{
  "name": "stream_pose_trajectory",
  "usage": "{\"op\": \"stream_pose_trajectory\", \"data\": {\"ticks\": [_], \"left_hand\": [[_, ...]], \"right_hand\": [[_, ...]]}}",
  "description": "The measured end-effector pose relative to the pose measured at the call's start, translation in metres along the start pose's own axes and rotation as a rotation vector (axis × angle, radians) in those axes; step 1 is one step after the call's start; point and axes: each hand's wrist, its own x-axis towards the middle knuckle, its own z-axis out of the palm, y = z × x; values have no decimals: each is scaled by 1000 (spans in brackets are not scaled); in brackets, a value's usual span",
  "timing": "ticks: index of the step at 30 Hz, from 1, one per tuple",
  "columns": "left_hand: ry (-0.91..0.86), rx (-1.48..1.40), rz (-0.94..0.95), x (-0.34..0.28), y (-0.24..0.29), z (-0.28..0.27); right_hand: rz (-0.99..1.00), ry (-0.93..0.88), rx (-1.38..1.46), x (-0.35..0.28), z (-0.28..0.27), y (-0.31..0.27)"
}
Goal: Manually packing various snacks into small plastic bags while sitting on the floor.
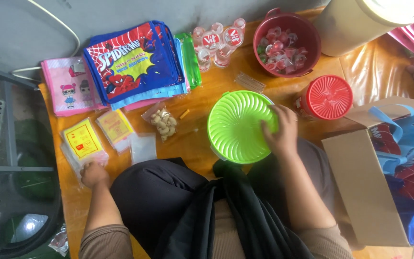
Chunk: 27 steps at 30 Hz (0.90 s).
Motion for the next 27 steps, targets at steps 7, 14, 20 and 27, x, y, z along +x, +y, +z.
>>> {"op": "stream_pose_trajectory", "data": {"ticks": [7,14,20,27], "left_hand": [[418,-120,97,-29,-9,-4],[773,-156,69,-34,-17,16],[764,-302,-30,-64,-32,8],[417,-1025,-478,-144,-24,-86]], "right_hand": [[-205,-277,-29,70,79,-21],[-235,-1,-150,79,111,-14],[-323,139,-51,88,61,-36],[-108,226,-382,65,-134,-40]]}}
